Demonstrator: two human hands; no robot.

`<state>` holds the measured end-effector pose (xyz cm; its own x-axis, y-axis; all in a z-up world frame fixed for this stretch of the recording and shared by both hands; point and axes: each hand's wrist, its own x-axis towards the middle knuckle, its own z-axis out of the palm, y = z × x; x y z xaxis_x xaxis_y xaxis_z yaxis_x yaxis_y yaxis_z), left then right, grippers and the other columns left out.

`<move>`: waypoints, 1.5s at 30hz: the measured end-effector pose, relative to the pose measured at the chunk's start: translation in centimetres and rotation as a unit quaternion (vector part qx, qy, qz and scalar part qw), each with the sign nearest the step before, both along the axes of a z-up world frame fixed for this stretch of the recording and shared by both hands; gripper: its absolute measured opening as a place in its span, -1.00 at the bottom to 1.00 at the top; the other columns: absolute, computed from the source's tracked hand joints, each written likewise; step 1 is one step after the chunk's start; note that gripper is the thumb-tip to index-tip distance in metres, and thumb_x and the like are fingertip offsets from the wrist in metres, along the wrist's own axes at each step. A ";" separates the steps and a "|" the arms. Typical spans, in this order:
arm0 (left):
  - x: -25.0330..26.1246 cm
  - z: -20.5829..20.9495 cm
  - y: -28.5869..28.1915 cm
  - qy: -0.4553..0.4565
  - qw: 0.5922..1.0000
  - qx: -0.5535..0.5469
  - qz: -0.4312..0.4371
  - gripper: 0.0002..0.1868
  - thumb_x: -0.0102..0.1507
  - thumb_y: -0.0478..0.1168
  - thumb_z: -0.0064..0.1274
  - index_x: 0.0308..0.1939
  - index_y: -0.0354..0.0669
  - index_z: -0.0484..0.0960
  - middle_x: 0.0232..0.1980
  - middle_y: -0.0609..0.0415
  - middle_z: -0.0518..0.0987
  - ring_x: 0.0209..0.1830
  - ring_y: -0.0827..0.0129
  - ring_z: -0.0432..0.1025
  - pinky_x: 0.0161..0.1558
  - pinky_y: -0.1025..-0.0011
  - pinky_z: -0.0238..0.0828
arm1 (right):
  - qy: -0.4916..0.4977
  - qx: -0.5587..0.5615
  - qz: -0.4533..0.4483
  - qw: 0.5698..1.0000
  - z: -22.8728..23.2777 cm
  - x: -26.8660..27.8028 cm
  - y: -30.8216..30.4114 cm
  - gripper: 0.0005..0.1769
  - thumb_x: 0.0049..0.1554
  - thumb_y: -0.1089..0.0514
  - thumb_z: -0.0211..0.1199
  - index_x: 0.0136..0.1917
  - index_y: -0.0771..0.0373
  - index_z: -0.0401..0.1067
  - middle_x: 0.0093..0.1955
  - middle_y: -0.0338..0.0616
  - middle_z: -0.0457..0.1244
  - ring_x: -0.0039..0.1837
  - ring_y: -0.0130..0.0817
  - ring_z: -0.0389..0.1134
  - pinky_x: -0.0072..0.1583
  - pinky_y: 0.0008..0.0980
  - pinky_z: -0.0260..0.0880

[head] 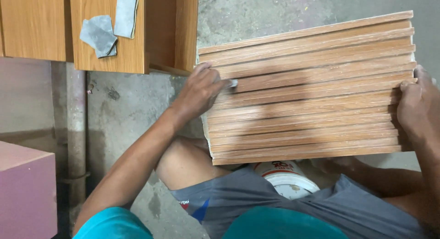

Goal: A person is manually sanding a slatted wooden panel using a small piece of sandpaper to smooth the surface and grooves.

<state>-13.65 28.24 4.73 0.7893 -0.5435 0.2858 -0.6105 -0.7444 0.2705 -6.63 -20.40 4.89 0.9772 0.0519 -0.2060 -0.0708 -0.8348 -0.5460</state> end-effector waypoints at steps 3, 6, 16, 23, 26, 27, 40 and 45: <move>-2.2 0.3 3.3 0.022 1.000 0.002 0.002 -0.65 0.32 -0.58 0.02 0.14 -0.26 0.65 -0.27 0.04 0.37 -0.26 0.19 0.36 0.41 -0.14 0.27 | -0.012 0.025 -0.012 1.000 -1.2 0.1 -0.7 -0.52 0.46 0.26 -0.23 0.48 0.64 0.23 0.15 0.52 0.16 0.01 0.25 0.24 -0.16 0.14 0.26; -2.2 0.3 3.0 0.033 0.999 -0.015 0.021 -0.59 0.34 -0.60 0.05 0.21 -0.20 0.58 -0.27 0.01 0.35 -0.21 0.15 0.36 0.42 -0.22 0.21 | -0.054 0.060 0.034 0.996 -1.9 0.1 -1.5 -0.59 0.41 0.28 -0.20 0.36 0.61 0.28 0.19 0.47 0.23 0.13 0.25 0.21 0.08 0.11 0.14; -1.7 1.3 2.3 0.013 1.000 0.011 0.001 -0.63 0.26 -0.67 0.08 0.09 -0.33 0.62 -0.27 0.03 0.30 -0.28 0.18 0.25 0.24 -0.08 0.35 | -0.039 0.077 0.025 0.996 -1.1 0.1 -0.6 -0.63 0.43 0.29 -0.24 0.34 0.58 0.24 0.16 0.42 0.21 0.12 0.19 0.20 0.06 0.08 0.15; 0.8 0.9 -0.9 -0.048 0.998 0.031 -0.011 -0.74 0.29 -0.61 0.02 0.00 -0.32 0.62 -0.30 0.03 0.28 -0.30 0.17 0.19 -0.20 0.20 0.24 | -0.039 -0.014 0.005 0.999 -0.7 -0.1 -0.5 -0.54 0.44 0.21 -0.19 0.37 0.62 0.31 0.13 0.51 0.20 0.05 0.31 0.22 -0.06 0.17 0.15; 0.2 1.6 1.0 -0.047 0.998 0.005 -0.029 -0.91 0.41 -0.48 0.04 -0.03 -0.35 0.61 -0.32 0.00 0.28 -0.35 0.12 0.22 -0.01 0.12 0.38 | -0.010 -0.031 -0.021 0.999 -2.7 0.5 -2.1 -0.66 0.40 0.16 -0.17 0.22 0.48 0.26 0.12 0.44 0.17 0.09 0.34 0.17 0.00 0.26 0.08; 0.2 1.7 0.8 -0.048 0.998 0.006 -0.038 -0.91 0.41 -0.48 0.04 -0.03 -0.35 0.61 -0.32 0.00 0.28 -0.35 0.12 0.22 -0.01 0.12 0.38 | -0.011 -0.030 -0.029 0.999 -3.0 0.8 -1.9 -0.66 0.40 0.16 -0.17 0.22 0.48 0.26 0.12 0.44 0.17 0.09 0.34 0.17 0.00 0.26 0.08; -0.4 0.8 0.3 0.012 0.999 -0.036 -0.008 -0.63 0.36 -0.53 0.05 0.23 -0.19 0.57 0.02 -0.10 0.62 -0.10 0.07 0.51 -0.11 0.20 0.38 | 0.126 0.021 -0.126 0.984 1.6 0.7 0.5 -0.19 0.27 -0.11 -0.31 0.68 0.30 -0.13 0.60 0.30 -0.07 0.49 0.31 0.02 0.35 0.27 0.01; 1.8 -0.3 -4.6 -0.071 0.997 -0.041 0.017 -0.84 0.35 -0.34 0.12 -0.05 -0.13 0.77 -0.18 0.01 0.67 -0.22 0.12 0.58 -0.13 0.21 0.51 | 0.096 0.029 -0.091 0.991 -0.7 0.6 -0.9 -0.11 0.18 -0.13 -0.13 0.68 0.33 -0.03 0.54 0.48 0.00 0.59 0.39 -0.05 0.49 0.27 -0.07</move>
<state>-11.81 23.68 4.42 0.7556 -0.4877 0.4372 -0.6216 -0.7443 0.2440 -6.02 -21.28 4.21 0.9141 -0.1047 -0.3917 -0.3251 -0.7665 -0.5539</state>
